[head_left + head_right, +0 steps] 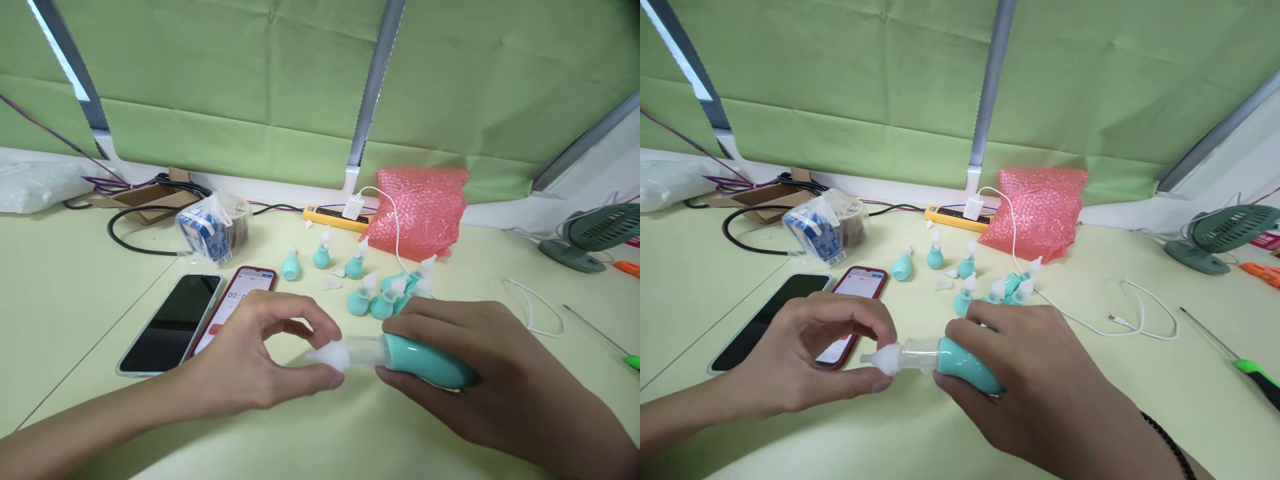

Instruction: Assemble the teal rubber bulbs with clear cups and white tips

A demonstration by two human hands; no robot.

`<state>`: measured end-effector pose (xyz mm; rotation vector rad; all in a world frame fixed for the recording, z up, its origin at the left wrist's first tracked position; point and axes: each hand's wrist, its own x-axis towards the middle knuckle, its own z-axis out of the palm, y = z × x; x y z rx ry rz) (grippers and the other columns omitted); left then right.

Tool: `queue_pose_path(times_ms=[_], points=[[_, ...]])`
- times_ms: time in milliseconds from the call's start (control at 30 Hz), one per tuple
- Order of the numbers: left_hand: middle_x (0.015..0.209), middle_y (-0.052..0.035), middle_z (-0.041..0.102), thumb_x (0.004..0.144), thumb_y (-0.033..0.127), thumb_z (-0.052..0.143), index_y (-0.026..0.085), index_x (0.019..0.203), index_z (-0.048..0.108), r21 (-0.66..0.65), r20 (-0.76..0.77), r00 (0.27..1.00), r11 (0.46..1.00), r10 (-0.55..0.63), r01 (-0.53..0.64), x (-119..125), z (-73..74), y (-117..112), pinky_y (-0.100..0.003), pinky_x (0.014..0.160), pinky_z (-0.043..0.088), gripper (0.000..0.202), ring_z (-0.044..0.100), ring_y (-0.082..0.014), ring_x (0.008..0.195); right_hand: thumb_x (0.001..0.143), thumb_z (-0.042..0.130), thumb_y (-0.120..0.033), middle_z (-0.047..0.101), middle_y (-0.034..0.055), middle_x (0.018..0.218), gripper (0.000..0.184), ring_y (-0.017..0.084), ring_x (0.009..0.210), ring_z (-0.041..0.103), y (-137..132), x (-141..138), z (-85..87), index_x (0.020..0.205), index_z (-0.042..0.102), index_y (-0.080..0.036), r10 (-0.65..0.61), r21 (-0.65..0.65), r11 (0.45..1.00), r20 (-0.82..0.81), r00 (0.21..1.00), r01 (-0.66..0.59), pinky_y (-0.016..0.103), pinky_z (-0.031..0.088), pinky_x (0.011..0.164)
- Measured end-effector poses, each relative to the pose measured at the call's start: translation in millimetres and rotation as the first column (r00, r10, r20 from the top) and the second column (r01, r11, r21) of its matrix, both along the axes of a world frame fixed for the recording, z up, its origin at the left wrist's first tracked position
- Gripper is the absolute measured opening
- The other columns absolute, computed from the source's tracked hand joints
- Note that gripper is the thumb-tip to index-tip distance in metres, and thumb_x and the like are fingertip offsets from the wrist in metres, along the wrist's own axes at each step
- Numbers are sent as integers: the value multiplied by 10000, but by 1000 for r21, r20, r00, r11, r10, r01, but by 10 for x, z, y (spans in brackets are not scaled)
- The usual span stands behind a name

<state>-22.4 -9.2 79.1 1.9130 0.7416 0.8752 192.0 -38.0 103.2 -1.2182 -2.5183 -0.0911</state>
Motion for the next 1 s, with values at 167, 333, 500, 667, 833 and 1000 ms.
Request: queue_pose_path(times_ms=[167, 333, 500, 667, 833, 1000], points=[[714, 4, 620, 659, 101, 659, 150, 841, 635, 168, 13, 1000, 986, -15, 13, -23, 18, -55, -173, 596, 476, 190, 567, -87, 637, 751, 549, -282, 593, 19, 722, 136, 134, 578, 543, -103, 4, 18, 869, 529, -215, 75, 104, 992, -101, 992, -65, 241, 360, 469], [713, -23, 628, 700, 71, 620, 118, 965, 612, 344, -18, 997, 936, -74, 76, -58, 20, -78, -170, 547, 457, 269, 564, -86, 599, 762, 529, -255, 574, -15, 616, 89, 110, 472, 503, -144, -25, -23, 837, 513, -211, 90, 36, 996, -100, 991, -87, 239, 372, 435], [764, -38, 642, 707, 51, 607, 136, 998, 604, 364, -54, 992, 923, -115, 127, -117, 54, -67, -175, 546, 466, 303, 586, -106, 637, 766, 531, -249, 566, -13, 613, 115, 112, 485, 499, -124, -59, -59, 867, 499, -204, 124, 38, 992, -146, 981, -120, 235, 374, 430], [791, -41, 652, 715, 38, 590, 176, 1003, 613, 325, -23, 988, 933, -153, 152, -110, 58, -48, -186, 566, 484, 321, 596, -118, 654, 750, 560, -229, 552, -34, 605, 107, 101, 494, 482, -118, -63, -57, 844, 509, -219, 125, -18, 991, -167, 978, -130, 231, 362, 444], [798, -47, 661, 697, 22, 603, 208, 1073, 579, 289, 28, 981, 941, -192, 176, -112, 59, -65, -184, 564, 487, 421, 601, -121, 655, 749, 566, -262, 611, -19, 727, 168, 109, 580, 550, -125, -52, -70, 901, 507, -219, 129, 1, 991, -187, 974, -131, 239, 404, 522], [793, -46, 664, 691, 23, 608, 233, 1083, 569, 286, 35, 981, 942, -193, 175, -122, 80, -64, -192, 542, 481, 446, 601, -126, 643, 743, 577, -265, 629, -17, 746, 189, 109, 578, 565, -129, -71, -65, 908, 496, -218, 141, 23, 990, -219, 965, -140, 241, 410, 511]])
